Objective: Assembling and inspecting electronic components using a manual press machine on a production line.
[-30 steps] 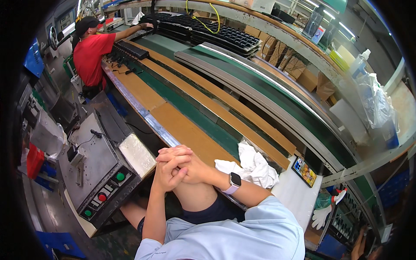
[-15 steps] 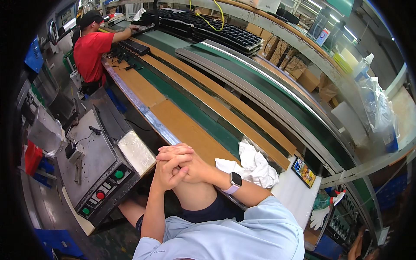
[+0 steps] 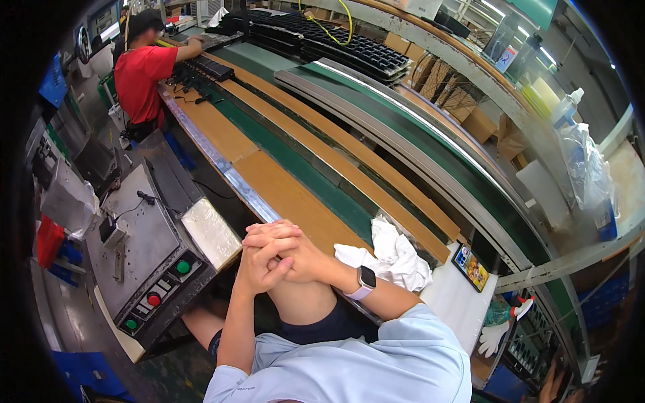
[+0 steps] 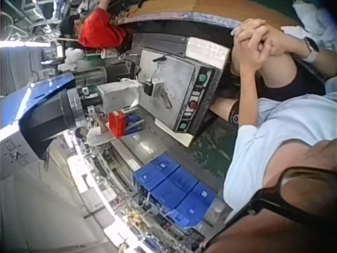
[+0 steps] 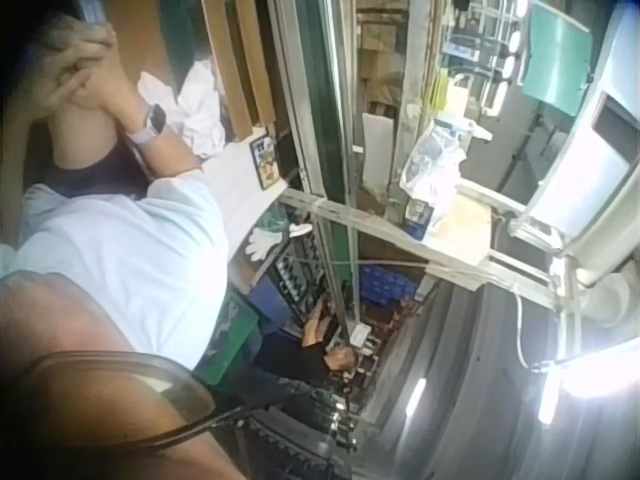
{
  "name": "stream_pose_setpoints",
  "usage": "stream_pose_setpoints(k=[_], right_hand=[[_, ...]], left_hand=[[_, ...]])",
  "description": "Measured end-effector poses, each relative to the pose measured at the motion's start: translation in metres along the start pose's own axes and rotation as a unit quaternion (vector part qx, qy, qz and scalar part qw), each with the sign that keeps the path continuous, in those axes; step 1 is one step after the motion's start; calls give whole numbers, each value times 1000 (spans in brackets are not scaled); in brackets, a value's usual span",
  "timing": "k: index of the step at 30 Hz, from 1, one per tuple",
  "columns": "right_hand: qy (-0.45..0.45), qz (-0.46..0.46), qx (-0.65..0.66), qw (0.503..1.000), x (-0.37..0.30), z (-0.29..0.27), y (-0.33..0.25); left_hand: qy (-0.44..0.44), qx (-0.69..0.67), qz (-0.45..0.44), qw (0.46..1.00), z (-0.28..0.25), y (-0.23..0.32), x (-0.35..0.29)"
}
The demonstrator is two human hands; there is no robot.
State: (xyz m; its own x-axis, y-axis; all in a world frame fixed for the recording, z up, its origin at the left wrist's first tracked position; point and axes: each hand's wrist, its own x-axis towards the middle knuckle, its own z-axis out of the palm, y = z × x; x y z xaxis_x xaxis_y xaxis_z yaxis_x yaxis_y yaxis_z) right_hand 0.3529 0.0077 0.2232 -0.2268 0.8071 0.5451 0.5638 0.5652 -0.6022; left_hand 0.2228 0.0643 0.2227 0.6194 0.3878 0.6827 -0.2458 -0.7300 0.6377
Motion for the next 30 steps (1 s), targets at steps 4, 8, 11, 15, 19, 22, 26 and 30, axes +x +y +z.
stream_pose_setpoints(k=[4, 8, 11, 15, 19, 22, 26, 30], right_hand=[[0, -1, -3, 1000, -1, 1, 1], [-7, 3, -5, 1000, -1, 1, 3], [-5, 3, -4, 1000, -1, 2, 3], [-5, 4, -8, 1000, -1, 1, 2], [-8, 12, -20, 1000, -1, 0, 0], [-5, 14, -20, 1000, 0, 0, -2], [-1, 12, -26, 1000, -2, 1, 1], [-2, 13, -35, 999, -3, 1, 3]], left_hand=[[2, -5, -3, 1000, 0, 1, 0], [-1, -1, 3, 1000, 0, 0, 0], [-1, -1, 2, 1000, -1, 1, 1], [-1, -1, 2, 1000, -1, 1, 1], [0, -1, 4, 1000, -1, 1, 1], [1, 2, 0, 1000, -1, 1, 1], [1, 1, -1, 1000, 0, 1, 1], [1, -1, -2, 1000, 0, 2, 1]])
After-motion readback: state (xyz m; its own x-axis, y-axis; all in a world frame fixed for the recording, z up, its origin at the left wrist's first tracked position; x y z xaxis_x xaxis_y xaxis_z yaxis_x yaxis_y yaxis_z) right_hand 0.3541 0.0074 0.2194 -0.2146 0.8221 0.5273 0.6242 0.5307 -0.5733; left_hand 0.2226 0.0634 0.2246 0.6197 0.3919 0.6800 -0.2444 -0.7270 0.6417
